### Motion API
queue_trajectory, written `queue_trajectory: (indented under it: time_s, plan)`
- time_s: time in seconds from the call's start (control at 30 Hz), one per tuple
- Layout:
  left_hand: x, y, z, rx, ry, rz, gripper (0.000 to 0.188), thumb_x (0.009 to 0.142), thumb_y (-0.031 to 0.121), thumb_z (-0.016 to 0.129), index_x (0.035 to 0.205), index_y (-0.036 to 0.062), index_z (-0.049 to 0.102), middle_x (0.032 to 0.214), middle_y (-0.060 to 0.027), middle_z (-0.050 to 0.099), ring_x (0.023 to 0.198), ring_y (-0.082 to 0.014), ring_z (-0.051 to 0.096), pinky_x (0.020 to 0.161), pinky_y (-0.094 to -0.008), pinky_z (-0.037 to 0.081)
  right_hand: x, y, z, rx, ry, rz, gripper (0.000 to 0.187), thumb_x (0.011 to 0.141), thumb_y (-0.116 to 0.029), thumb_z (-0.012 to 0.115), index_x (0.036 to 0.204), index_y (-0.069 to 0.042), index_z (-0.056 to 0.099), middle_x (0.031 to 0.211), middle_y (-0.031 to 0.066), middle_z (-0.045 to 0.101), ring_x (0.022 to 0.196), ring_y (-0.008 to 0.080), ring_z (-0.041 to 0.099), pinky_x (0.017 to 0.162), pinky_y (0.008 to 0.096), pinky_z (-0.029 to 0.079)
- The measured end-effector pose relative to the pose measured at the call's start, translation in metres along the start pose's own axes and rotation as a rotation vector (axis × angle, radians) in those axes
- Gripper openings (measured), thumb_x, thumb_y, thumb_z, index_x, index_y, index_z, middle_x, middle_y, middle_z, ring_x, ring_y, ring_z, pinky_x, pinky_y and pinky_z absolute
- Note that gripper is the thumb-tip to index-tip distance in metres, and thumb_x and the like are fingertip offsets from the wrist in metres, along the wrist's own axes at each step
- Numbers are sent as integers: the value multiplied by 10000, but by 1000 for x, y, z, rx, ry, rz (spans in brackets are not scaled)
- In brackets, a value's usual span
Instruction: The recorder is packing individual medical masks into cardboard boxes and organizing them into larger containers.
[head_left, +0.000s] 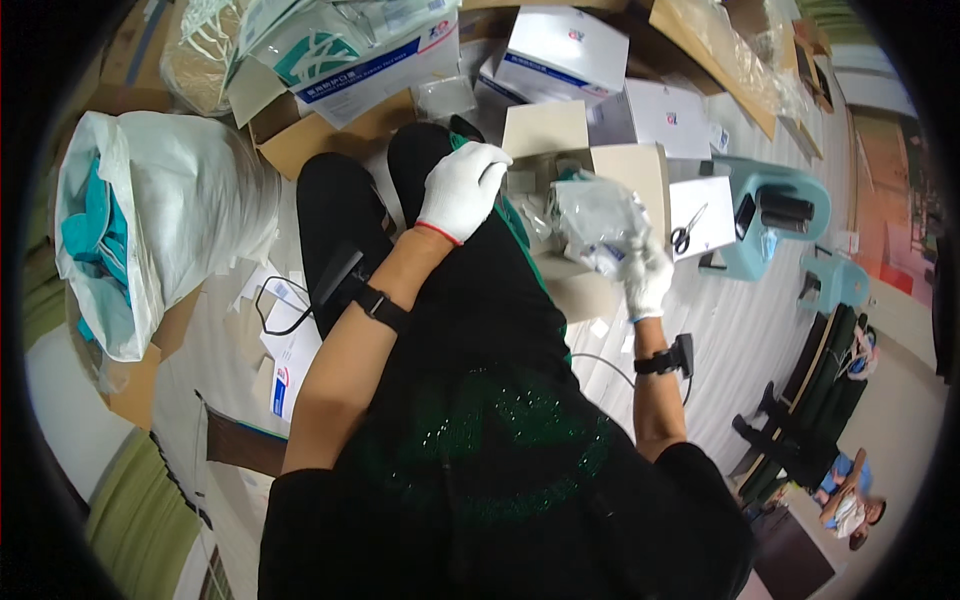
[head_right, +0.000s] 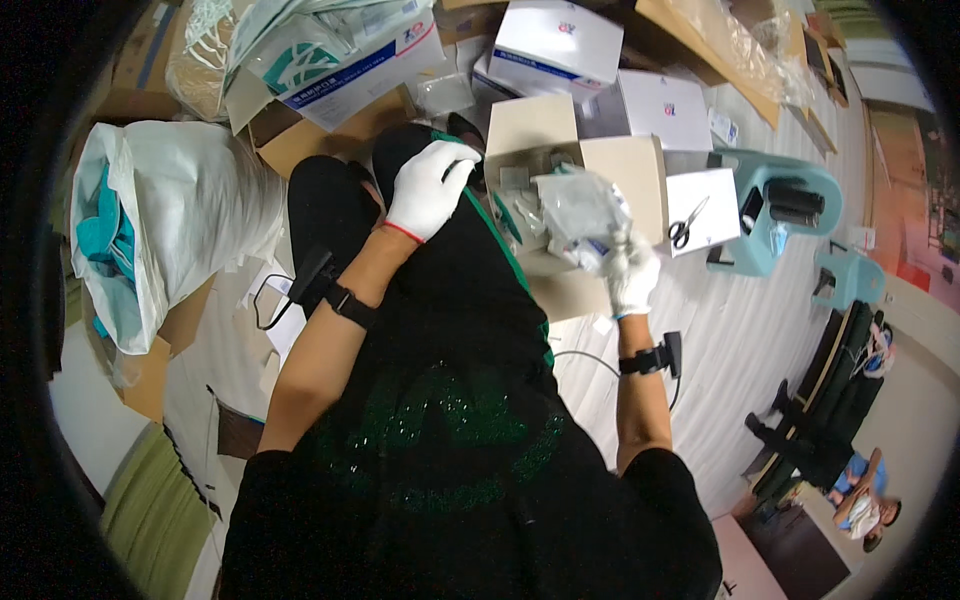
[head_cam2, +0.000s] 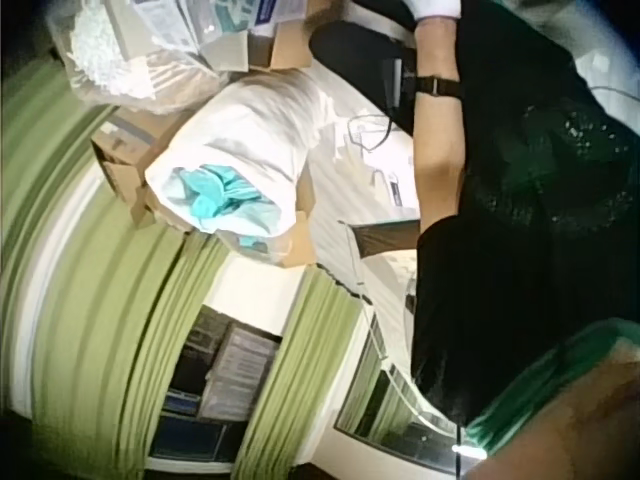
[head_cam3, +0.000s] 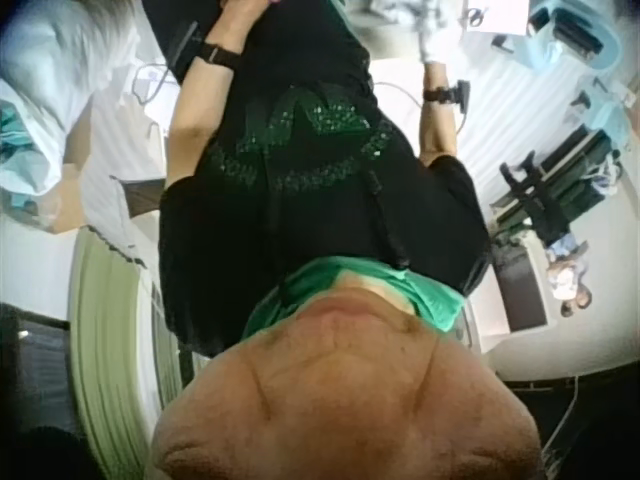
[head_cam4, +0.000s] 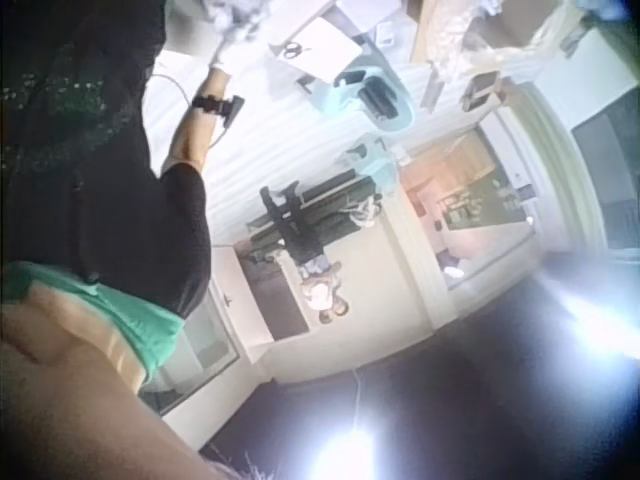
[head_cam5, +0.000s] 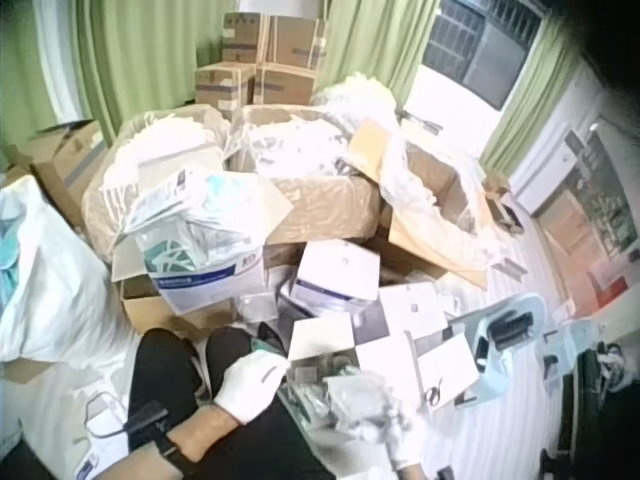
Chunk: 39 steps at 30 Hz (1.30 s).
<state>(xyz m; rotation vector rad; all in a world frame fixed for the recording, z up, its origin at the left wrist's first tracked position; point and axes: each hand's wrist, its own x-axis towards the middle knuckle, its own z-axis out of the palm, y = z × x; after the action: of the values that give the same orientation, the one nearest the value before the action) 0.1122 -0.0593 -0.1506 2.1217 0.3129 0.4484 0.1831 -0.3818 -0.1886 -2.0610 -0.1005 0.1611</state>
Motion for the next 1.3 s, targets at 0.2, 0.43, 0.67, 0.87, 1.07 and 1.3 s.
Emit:
queue_trajectory:
  time_s: [0.2,0.43,0.67,0.87,1.07,1.3]
  plan:
    - [0,23,23,-208,-187,-96,162,873,114,623,1017,52,666,984,-119,665,890,-273,662,796,-328,514,9,-3,-31,206,-77,215,155,947,-172,612,875,-42,654,723,-62,542,627,21,428,544,196,352]
    - [12,56,40,-353,-313,-68,218,802,114,669,1000,24,654,940,-140,672,839,-272,668,766,-333,521,5,-32,-35,235,-74,223,173,944,-171,607,807,-66,619,705,-62,527,621,28,413,543,199,327]
    - [-3,37,45,-259,-168,-159,85,770,81,674,812,49,607,791,-146,632,784,-337,638,689,-408,504,24,-4,-49,194,92,195,185,939,-179,613,831,-29,623,715,-52,539,637,28,439,551,208,358]
    - [-11,42,62,20,-395,-109,74,809,111,630,858,76,587,870,-153,615,859,-373,612,740,-493,472,61,-21,-69,60,197,207,207,942,-189,613,903,11,647,723,-42,570,610,35,464,527,214,371]
    - [4,39,61,22,-338,-121,57,797,92,618,843,77,589,849,-169,611,855,-386,607,735,-494,469,112,-61,-89,140,234,155,208,949,-181,600,893,14,648,728,-19,588,614,52,489,551,222,395]
    - [-13,-16,58,-44,-256,-262,97,768,52,693,849,44,639,784,-150,653,730,-275,665,675,-364,522,143,-59,-124,437,286,242,201,964,-188,582,955,4,642,790,41,657,646,118,616,572,249,495]
